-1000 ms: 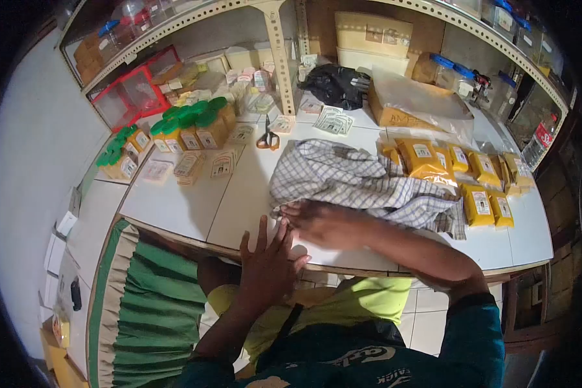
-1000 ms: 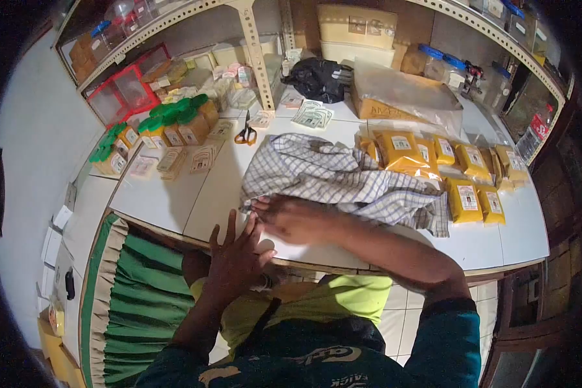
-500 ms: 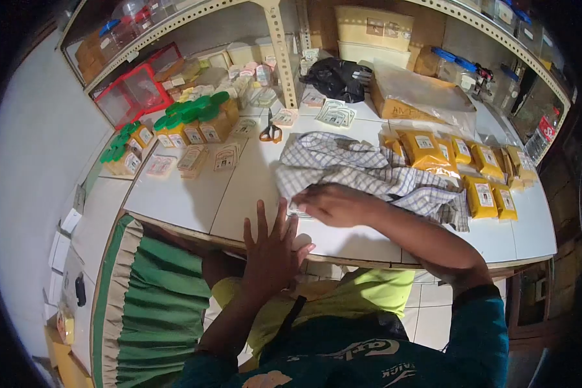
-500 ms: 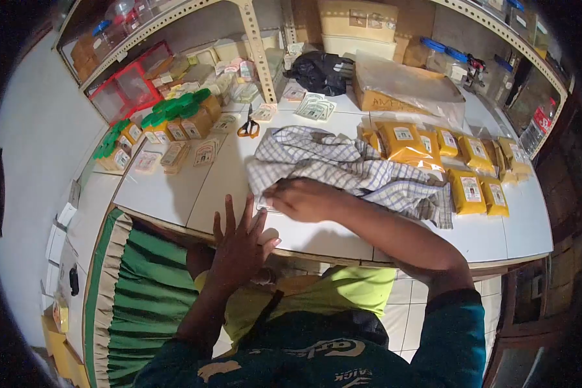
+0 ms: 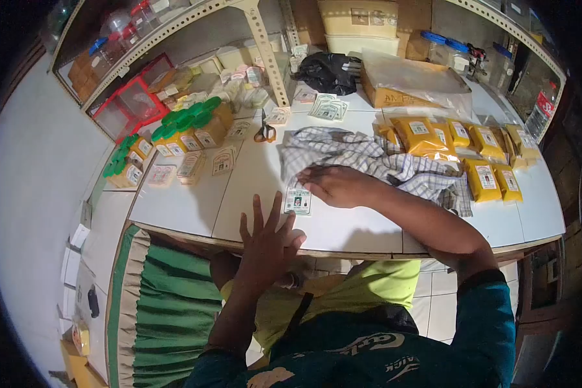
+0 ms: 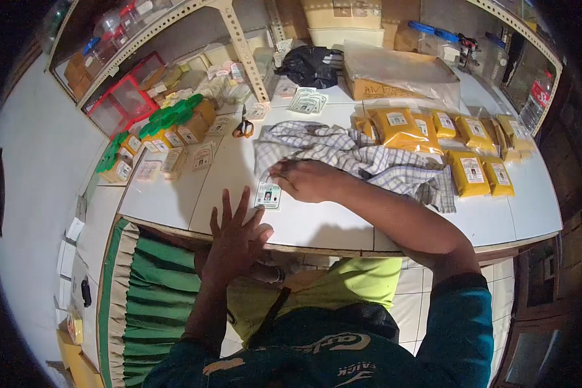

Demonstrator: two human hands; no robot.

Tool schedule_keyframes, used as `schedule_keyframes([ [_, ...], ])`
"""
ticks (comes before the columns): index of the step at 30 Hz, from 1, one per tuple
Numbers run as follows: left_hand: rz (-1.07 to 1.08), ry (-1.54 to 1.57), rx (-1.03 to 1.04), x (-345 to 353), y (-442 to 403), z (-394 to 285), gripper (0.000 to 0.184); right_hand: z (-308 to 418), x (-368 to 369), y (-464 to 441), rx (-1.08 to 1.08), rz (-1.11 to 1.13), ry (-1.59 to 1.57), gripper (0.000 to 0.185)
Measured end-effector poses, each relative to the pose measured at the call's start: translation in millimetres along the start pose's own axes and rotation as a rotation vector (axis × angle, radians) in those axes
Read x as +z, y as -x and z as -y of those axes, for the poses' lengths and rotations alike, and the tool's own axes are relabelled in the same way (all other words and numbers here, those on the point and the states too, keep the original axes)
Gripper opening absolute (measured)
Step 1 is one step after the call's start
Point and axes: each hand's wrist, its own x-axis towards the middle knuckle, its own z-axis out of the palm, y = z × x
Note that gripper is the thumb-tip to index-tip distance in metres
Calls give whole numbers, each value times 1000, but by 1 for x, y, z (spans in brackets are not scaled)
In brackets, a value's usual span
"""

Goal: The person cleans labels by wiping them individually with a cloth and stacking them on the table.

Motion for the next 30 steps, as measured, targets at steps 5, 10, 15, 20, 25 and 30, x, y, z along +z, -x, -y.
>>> schedule_keyframes([
  [5, -18, 159, 256, 2, -37, 46, 32, 4, -5, -3, 145, -120, -88, 44],
  [10, 167, 60, 448, -10, -69, 57, 22, -18, 3, -5, 231, -184, -151, 55],
  [15, -267, 112, 632, -61, -87, 75, 20, -16, 14, -5, 161, -251, -105, 47],
  [20, -981, 2, 349, -135, -143, 53, 14, -14, 27, -3, 40, -194, 92, 49],
  [25, -923, -138, 496, -87, -261, 57, 20, -13, 24, -1, -3, -231, 78, 50],
  [30, -321, 252, 653, 44, -308, 90, 33, -14, 24, 0, 26, -224, 60, 51],
])
